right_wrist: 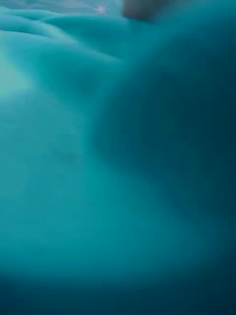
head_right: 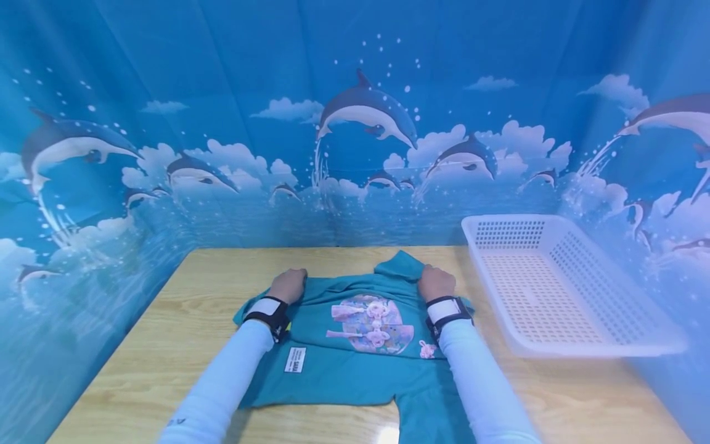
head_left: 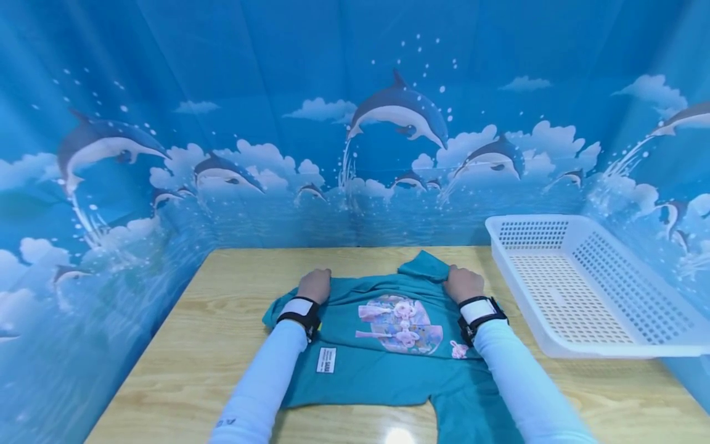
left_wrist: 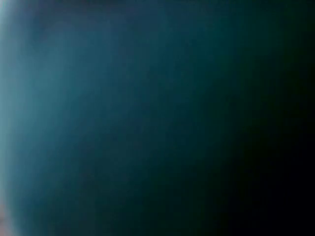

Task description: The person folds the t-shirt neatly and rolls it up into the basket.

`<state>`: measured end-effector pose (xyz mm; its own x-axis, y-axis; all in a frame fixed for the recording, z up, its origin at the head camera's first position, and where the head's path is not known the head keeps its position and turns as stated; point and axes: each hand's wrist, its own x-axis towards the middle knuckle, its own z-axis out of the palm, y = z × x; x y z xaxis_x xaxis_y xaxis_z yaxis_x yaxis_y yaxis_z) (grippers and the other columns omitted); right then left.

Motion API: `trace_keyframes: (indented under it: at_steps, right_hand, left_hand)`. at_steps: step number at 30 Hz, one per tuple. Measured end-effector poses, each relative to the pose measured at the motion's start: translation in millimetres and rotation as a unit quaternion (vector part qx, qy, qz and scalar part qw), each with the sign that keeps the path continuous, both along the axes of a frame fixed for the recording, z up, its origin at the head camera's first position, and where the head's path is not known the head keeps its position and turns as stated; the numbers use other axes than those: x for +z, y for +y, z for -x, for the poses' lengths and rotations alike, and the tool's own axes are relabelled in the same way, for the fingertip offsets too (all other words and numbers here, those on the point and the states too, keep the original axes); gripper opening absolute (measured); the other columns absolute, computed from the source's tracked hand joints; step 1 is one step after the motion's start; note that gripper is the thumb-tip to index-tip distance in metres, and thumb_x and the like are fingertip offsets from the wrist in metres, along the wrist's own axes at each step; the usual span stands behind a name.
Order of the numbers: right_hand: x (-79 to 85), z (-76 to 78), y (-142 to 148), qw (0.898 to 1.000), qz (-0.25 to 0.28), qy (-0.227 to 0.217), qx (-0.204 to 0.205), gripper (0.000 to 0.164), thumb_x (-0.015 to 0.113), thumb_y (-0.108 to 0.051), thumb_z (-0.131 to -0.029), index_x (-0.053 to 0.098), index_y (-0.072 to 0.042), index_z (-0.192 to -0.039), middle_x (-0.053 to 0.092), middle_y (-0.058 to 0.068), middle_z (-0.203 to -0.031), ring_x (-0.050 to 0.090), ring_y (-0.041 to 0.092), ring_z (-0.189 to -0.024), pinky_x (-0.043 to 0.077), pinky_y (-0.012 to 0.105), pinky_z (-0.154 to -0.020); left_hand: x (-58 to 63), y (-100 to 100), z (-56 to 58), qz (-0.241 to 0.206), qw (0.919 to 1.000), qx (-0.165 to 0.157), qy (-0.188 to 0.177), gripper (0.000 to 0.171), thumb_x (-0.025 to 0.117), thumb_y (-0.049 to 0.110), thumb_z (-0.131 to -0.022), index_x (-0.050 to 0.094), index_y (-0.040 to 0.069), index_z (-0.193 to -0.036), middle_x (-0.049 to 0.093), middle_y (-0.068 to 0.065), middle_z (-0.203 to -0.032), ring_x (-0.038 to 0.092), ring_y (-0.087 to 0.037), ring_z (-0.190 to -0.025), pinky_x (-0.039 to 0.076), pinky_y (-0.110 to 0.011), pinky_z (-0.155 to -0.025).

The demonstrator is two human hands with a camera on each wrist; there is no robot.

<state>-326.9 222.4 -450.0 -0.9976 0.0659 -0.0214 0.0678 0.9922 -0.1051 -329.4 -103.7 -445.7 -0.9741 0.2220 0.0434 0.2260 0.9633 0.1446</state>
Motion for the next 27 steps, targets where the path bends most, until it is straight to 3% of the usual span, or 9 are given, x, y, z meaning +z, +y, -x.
trace_keyframes:
  at_steps: [4, 7, 9, 14, 18, 20, 23, 25, 27]
  right_hand:
    - [0.2, 3.9, -10.7, 0.997, 0.002, 0.059, 0.052, 0.038, 0.055, -0.006, -0.09, 0.053, 0.004, -0.127, 0.058, 0.029, -0.107, 0.059, 0.042, -0.094, 0.049, 0.051, -0.078]
    - [-2.4, 8.9, -14.7, 0.991, 0.057, 0.05, 0.108, 0.043, 0.05, -0.004, -0.094, 0.047, -0.001, -0.136, 0.049, 0.031, -0.126, 0.055, 0.044, -0.106, 0.048, 0.053, -0.084]
    - [-3.8, 10.3, -16.1, 0.988, 0.104, 0.027, 0.115, 0.041, 0.045, -0.01, -0.099, 0.046, -0.002, -0.139, 0.047, 0.031, -0.131, 0.055, 0.043, -0.107, 0.048, 0.052, -0.083]
    - [-7.0, 11.5, -16.4, 0.988, 0.131, 0.001, 0.079, 0.044, 0.052, -0.025, -0.098, 0.049, -0.003, -0.136, 0.047, 0.032, -0.119, 0.059, 0.033, -0.076, 0.048, 0.043, -0.062]
    - [-8.8, 13.2, -14.1, 0.989, 0.128, 0.014, 0.068, 0.023, 0.058, -0.017, -0.095, 0.063, 0.001, -0.108, 0.055, 0.022, -0.096, 0.053, 0.025, -0.068, 0.043, 0.036, -0.057]
    - [-8.1, 13.7, -11.9, 0.99, 0.122, 0.039, 0.062, 0.016, 0.055, -0.011, -0.094, 0.063, 0.002, -0.089, 0.056, 0.017, -0.083, 0.051, 0.023, -0.066, 0.042, 0.034, -0.055]
    - [-1.3, 14.0, -8.1, 0.988, 0.122, 0.092, 0.03, 0.02, 0.051, -0.006, -0.092, 0.058, 0.0, -0.074, 0.052, 0.015, -0.076, 0.049, 0.024, -0.061, 0.04, 0.034, -0.051]
    - [7.7, 15.3, -4.8, 0.981, 0.134, 0.141, -0.004, 0.018, 0.049, -0.006, -0.092, 0.056, 0.001, -0.077, 0.052, 0.017, -0.08, 0.052, 0.027, -0.065, 0.042, 0.037, -0.052]
    - [19.0, 17.8, -1.6, 0.967, 0.166, 0.188, -0.041, 0.016, 0.047, -0.008, -0.094, 0.057, 0.004, -0.088, 0.052, 0.02, -0.093, 0.055, 0.031, -0.077, 0.046, 0.041, -0.06]
  left_hand:
    - [0.6, -0.4, -1.3, 0.004, 0.9998, 0.017, 0.002, 0.026, 0.045, 0.001, -0.097, 0.058, -0.004, -0.119, 0.067, -0.022, -0.095, 0.066, -0.032, -0.083, 0.055, -0.041, -0.067]
    - [-0.7, -0.1, -0.1, 0.006, 0.9997, 0.021, 0.008, 0.024, 0.047, 0.0, -0.096, 0.059, -0.003, -0.116, 0.067, -0.021, -0.093, 0.066, -0.031, -0.082, 0.055, -0.041, -0.065]
    - [-3.1, 0.2, 1.4, 0.006, 0.9997, 0.02, 0.012, 0.02, 0.049, 0.001, -0.095, 0.061, -0.003, -0.11, 0.067, -0.02, -0.091, 0.066, -0.031, -0.081, 0.055, -0.04, -0.064]
    - [-6.4, 0.5, 4.0, -0.001, 0.9996, 0.028, 0.009, 0.018, 0.051, 0.003, -0.095, 0.063, -0.003, -0.107, 0.064, -0.02, -0.096, 0.065, -0.03, -0.085, 0.055, -0.04, -0.066]
    - [-6.9, -1.9, 5.7, -0.028, 0.9988, 0.035, 0.022, 0.014, 0.053, 0.002, -0.093, 0.066, -0.003, -0.096, 0.062, -0.02, -0.093, 0.063, -0.028, -0.077, 0.054, -0.039, -0.062]
    - [-6.7, -4.7, 6.2, -0.052, 0.9973, 0.039, 0.034, 0.014, 0.054, 0.001, -0.091, 0.067, -0.002, -0.086, 0.061, -0.019, -0.088, 0.062, -0.027, -0.071, 0.053, -0.039, -0.059]
    - [-3.1, -10.3, 8.5, -0.09, 0.9924, 0.055, 0.063, 0.02, 0.054, 0.001, -0.09, 0.063, 0.0, -0.072, 0.058, -0.016, -0.079, 0.058, -0.024, -0.063, 0.05, -0.037, -0.054]
    - [1.7, -14.3, 11.8, -0.131, 0.9854, 0.07, 0.083, 0.025, 0.053, 0.002, -0.091, 0.06, 0.0, -0.067, 0.057, -0.015, -0.074, 0.056, -0.025, -0.06, 0.048, -0.037, -0.053]
    - [6.7, -18.3, 16.4, -0.182, 0.9747, 0.084, 0.099, 0.024, 0.052, 0.004, -0.092, 0.06, -0.001, -0.07, 0.056, -0.016, -0.075, 0.056, -0.027, -0.064, 0.047, -0.038, -0.056]
